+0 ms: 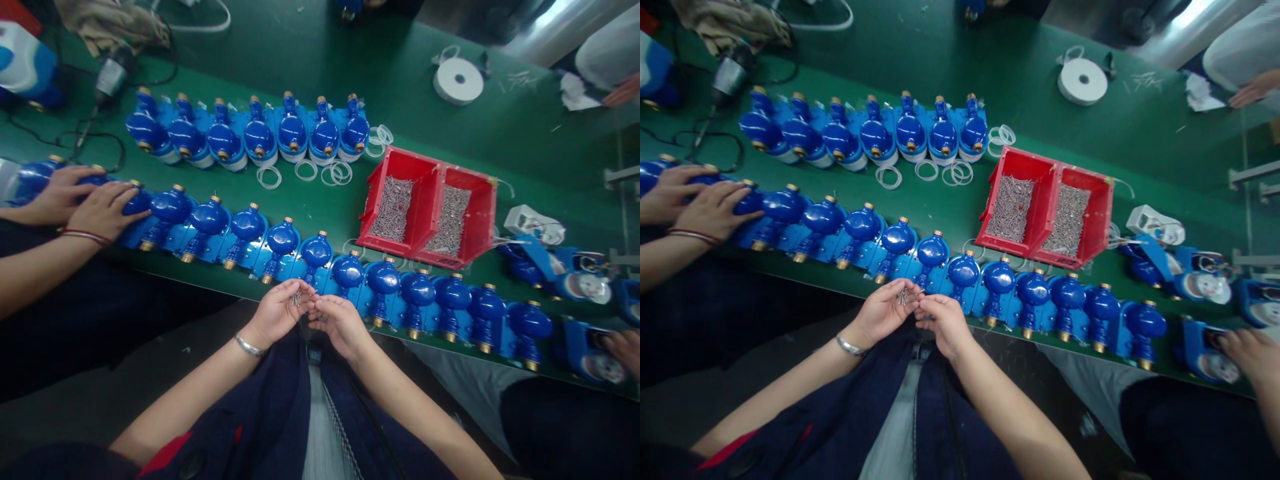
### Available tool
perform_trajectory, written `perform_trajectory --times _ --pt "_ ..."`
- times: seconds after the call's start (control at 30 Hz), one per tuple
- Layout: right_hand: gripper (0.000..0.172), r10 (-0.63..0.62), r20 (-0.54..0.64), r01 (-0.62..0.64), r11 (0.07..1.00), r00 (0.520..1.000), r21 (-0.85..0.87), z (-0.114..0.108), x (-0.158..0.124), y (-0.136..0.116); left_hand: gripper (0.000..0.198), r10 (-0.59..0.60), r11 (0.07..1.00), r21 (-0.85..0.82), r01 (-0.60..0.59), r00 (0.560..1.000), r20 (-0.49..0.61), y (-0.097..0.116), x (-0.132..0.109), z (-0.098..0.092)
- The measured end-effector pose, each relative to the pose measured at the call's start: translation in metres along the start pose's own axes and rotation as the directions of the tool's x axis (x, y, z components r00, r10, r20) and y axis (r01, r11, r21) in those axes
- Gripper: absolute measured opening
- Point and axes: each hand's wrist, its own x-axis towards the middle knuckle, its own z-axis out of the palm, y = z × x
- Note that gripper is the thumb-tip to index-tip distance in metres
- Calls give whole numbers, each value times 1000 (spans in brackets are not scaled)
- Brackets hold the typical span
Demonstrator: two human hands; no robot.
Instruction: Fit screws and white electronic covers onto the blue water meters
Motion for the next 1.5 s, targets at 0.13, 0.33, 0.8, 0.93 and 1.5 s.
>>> perform_trajectory --times 0.13,0.33,0.8,0.93,1.5 --pt "25 17 -17 -18 999 1000 -37 4 0 1 12 9 998 62 -11 1000 25 -1 -4 0" --pt "14 -193 -213 128 951 958 -283 11 9 17 9 -12 998 58 14 999 -32 -8 -3 -2" --pt "15 -752 470 254 -395 463 -883 -52 46 -13 14 -139 990 -68 127 966 -218 3 12 -14" --pt "19 -599 544 194 -549 588 -813 -52 65 -19 16 -164 985 -83 149 963 -215 4 8 -13" --pt "11 -653 338 279 -197 677 -940 -6 10 -8 16 -102 995 -30 99 985 -142 -7 1 -1"
